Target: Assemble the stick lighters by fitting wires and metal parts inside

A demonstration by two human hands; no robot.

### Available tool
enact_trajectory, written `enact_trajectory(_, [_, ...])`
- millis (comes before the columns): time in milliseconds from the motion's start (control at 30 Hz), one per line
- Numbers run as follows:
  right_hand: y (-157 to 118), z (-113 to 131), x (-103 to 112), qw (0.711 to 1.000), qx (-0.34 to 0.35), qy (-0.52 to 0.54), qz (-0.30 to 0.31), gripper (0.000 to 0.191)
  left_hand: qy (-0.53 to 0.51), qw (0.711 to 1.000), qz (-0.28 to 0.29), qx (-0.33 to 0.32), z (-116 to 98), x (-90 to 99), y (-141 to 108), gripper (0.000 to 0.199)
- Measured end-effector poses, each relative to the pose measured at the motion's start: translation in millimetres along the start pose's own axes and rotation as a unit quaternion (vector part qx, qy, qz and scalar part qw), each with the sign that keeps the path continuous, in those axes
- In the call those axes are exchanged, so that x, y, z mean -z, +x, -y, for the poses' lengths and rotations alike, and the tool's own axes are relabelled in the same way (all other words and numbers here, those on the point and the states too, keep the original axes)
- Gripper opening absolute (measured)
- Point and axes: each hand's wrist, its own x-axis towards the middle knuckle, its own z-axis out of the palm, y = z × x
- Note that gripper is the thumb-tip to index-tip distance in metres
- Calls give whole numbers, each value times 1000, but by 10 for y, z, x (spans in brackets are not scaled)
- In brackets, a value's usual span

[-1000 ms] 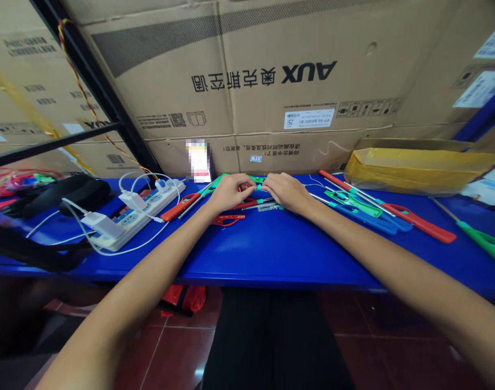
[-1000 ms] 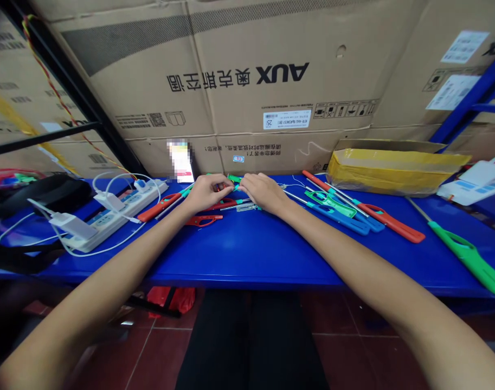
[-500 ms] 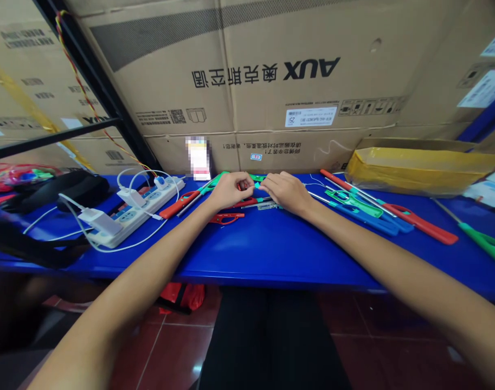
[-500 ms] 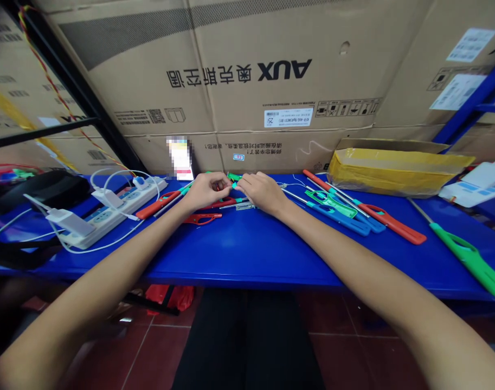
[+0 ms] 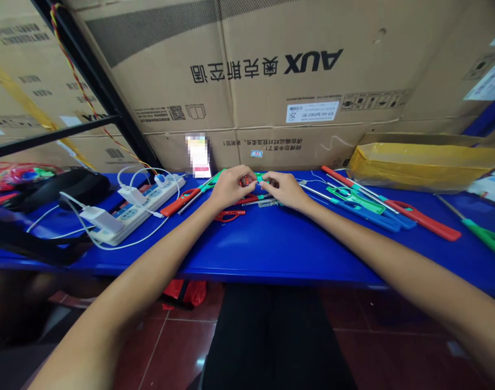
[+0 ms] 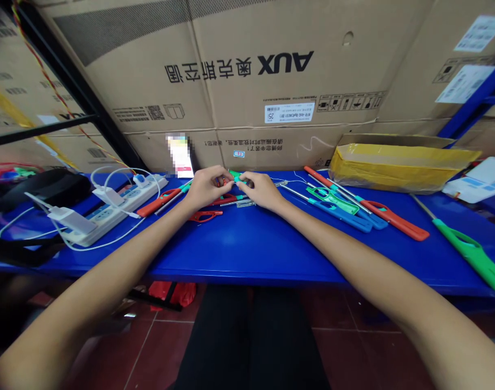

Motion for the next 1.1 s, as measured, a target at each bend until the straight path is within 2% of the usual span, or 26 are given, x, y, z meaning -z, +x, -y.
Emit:
enact_trajectory(100, [-5, 21, 12, 1000, 1, -14, -14, 31, 13, 1000, -3, -14, -15, -11, -2, 3])
enact_trajectory(333, [-31, 52, 23, 1000, 12, -13, -4, 33, 41, 999, 18, -24, -57, -34, -22, 5])
enact_trajectory(667, [-15, 17, -1, 999, 27, -25, -29, 34, 53, 998, -4, -47, 23, -73, -38, 7])
enact_trajectory(900, [-16, 10, -8, 999, 27, -20, -32, 30, 53, 997, -17, -53, -1, -68, -36, 5])
enact_trajectory(1100, [-23, 12, 19, 999, 24, -21, -21, 27, 44, 998, 9, -52, -4, -48, -19, 7])
